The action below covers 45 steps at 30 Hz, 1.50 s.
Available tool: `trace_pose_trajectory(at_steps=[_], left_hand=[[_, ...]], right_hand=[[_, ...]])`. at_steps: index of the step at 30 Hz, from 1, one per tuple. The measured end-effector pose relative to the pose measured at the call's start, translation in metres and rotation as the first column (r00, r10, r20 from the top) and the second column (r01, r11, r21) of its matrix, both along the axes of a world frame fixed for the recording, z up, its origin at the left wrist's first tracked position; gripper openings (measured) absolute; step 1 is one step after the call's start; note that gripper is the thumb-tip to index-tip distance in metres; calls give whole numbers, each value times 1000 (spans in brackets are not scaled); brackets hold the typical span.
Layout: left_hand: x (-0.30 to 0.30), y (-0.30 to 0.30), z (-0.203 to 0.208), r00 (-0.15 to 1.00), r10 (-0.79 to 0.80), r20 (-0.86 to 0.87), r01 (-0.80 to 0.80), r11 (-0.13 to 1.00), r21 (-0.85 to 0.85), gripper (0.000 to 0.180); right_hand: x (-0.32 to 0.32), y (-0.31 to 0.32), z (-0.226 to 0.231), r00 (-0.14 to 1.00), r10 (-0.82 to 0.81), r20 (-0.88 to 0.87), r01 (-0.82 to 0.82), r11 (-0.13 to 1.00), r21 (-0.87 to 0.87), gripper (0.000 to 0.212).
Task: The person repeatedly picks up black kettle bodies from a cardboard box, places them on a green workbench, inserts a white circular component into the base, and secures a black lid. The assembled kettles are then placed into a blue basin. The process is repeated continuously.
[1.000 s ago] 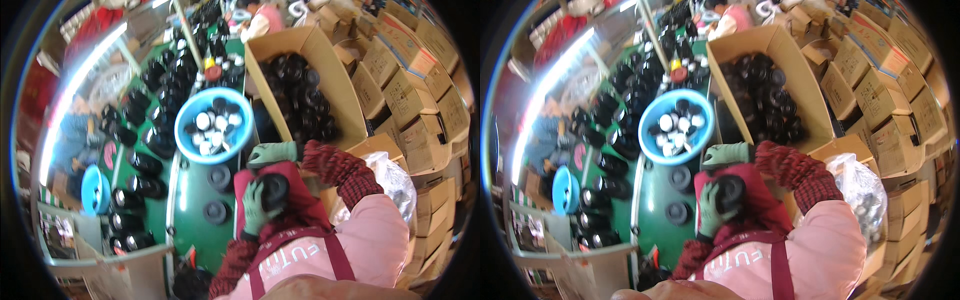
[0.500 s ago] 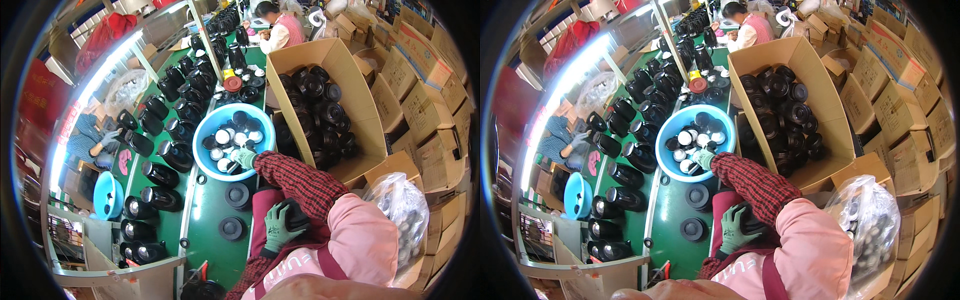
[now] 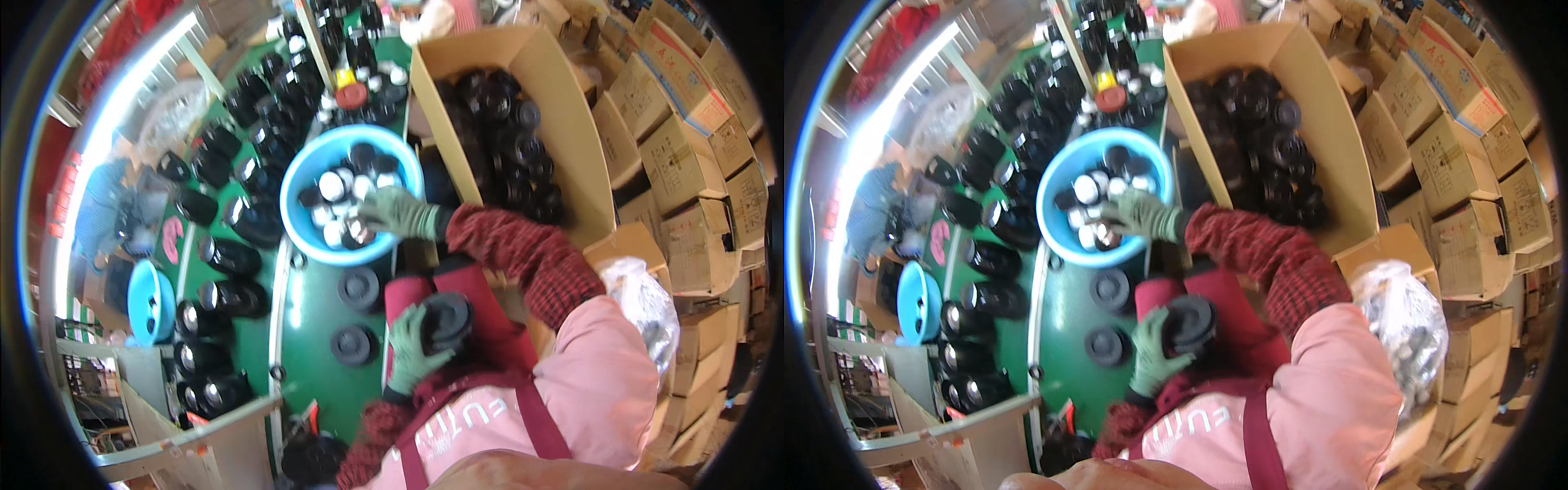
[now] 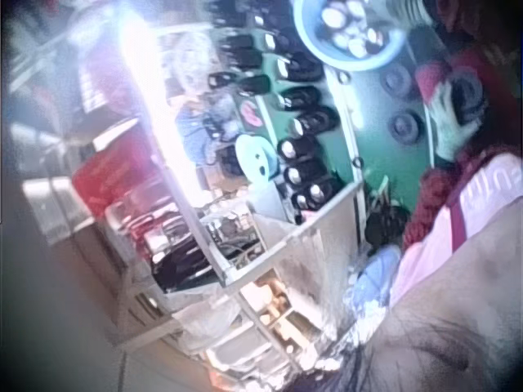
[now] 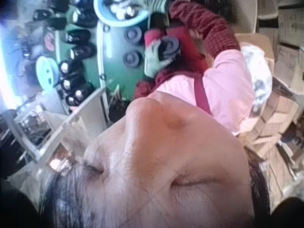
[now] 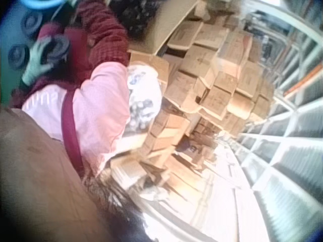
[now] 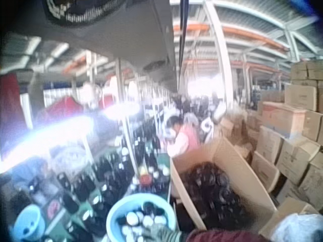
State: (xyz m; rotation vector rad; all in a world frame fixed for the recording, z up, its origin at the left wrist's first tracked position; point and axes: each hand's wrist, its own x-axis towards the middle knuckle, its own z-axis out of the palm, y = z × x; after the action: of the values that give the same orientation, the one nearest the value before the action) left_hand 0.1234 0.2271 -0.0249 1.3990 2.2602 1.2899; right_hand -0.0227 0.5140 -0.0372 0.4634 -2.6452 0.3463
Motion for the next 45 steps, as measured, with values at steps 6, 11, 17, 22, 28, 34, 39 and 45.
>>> trace_pose_trajectory(at_steps=[6, 11, 17, 22, 28, 34, 39, 45], left_hand=[[-45, -4, 46, 892, 417, -175, -392, 906, 157, 68], [-78, 32, 37, 999, -29, 34, 31, 997, -68, 56], [-49, 44, 60, 999, 0, -53, -21, 918, -396, 40], [-27, 45, 66, 981, -71, -183, -12, 909, -416, 32], [-50, 30, 36, 960, -269, -78, 243, 939, -245, 37], [-32, 46, 31, 965, -210, -156, 170, 956, -239, 39], [-56, 41, 28, 914, -384, -127, 341, 900, -271, 33], [-63, 81, -15, 873, -480, 92, 472, 877, 95, 44]], right_hand=[[121, -28, 51, 911, 130, 392, -46, 975, -217, 47], [169, -58, 56, 814, 26, 581, 53, 991, -120, 51], [194, -17, 48, 733, 208, 647, 44, 936, -350, 43], [220, -43, 73, 819, -70, 569, 118, 992, -47, 49], [266, -69, 69, 816, -157, 556, 172, 985, 26, 54], [250, -23, 43, 843, 41, 536, 80, 976, -201, 47], [231, -43, 59, 891, 416, 185, 150, 115, -982, 26], [229, -148, 72, 777, 598, 199, -362, 682, -635, 20]])
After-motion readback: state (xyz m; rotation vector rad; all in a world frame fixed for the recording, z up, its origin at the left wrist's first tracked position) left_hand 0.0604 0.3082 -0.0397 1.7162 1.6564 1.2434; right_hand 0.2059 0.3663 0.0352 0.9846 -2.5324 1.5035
